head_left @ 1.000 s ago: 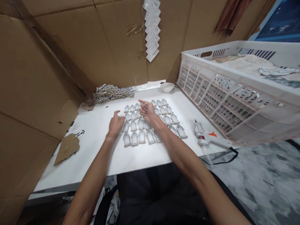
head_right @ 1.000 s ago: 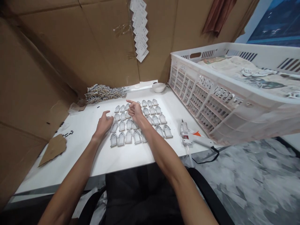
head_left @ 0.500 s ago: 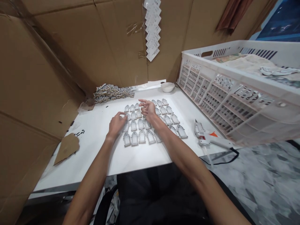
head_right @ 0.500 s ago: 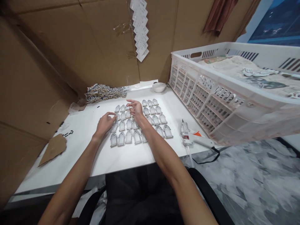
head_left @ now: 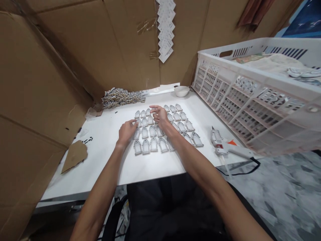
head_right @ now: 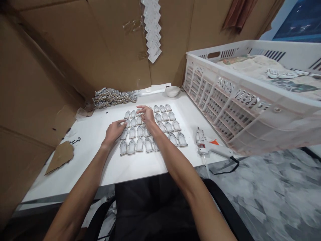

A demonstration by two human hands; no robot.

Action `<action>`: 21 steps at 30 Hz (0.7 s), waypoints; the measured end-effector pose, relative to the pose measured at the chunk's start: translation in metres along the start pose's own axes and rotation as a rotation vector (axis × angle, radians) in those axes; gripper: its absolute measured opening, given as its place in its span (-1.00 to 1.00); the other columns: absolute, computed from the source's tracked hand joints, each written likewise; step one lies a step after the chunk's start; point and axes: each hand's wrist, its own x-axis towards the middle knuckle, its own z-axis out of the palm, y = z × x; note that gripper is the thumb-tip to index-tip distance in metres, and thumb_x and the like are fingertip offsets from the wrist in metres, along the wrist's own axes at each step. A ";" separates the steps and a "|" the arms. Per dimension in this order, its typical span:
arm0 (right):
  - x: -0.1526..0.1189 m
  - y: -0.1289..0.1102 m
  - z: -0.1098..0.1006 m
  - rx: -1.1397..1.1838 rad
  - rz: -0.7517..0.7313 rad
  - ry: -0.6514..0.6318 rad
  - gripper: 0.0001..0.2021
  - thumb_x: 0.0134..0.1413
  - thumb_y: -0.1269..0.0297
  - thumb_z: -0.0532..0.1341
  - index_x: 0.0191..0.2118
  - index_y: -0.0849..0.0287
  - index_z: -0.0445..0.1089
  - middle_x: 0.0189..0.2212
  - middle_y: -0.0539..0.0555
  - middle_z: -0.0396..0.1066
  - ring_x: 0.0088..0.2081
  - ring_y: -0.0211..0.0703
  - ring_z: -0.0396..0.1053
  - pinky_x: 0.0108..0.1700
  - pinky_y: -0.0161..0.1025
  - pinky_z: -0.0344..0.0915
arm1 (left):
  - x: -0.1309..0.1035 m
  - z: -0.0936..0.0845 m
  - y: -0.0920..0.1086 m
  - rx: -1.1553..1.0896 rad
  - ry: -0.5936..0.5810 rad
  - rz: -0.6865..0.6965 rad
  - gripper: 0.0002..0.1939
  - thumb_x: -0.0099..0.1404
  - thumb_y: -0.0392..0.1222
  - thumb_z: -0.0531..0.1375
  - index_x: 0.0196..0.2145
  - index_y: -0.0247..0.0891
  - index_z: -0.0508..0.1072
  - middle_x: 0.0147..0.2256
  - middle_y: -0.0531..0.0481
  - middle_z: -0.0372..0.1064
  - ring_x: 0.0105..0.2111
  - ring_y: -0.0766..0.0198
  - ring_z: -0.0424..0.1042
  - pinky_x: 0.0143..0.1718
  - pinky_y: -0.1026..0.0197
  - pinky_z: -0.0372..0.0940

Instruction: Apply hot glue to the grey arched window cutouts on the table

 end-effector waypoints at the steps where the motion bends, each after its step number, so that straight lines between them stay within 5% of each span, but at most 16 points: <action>1: 0.000 0.000 0.000 -0.005 -0.001 0.002 -0.73 -0.09 0.40 0.12 -0.23 0.16 0.46 -0.54 -0.10 0.42 -0.70 -0.44 -0.24 -0.64 -0.39 -0.34 | -0.001 0.000 0.001 0.000 0.001 -0.002 -0.53 0.43 0.09 0.15 0.18 -0.03 0.61 0.04 -0.18 0.63 0.12 -0.21 0.52 0.02 -0.02 0.34; 15: -0.006 0.001 0.004 -0.175 -0.062 0.024 -0.72 -0.11 0.42 0.09 -0.28 0.17 0.49 -0.57 -0.07 0.44 -0.70 -0.41 -0.18 -0.63 -0.41 -0.28 | -0.003 0.003 0.009 0.013 0.018 -0.072 -0.48 0.38 0.25 0.18 0.12 -0.06 0.61 -0.05 -0.22 0.65 0.08 -0.29 0.53 -0.01 -0.06 0.34; 21: -0.006 0.003 0.003 -0.249 -0.108 0.012 -0.75 -0.03 0.40 0.09 -0.28 0.19 0.51 -0.58 -0.07 0.44 -0.68 -0.39 -0.15 -0.63 -0.40 -0.23 | -0.007 -0.003 0.010 -0.023 0.047 0.024 -0.53 0.43 0.15 0.15 0.16 -0.05 0.58 -0.25 -0.08 0.63 -0.11 -0.07 0.58 -0.15 0.12 0.30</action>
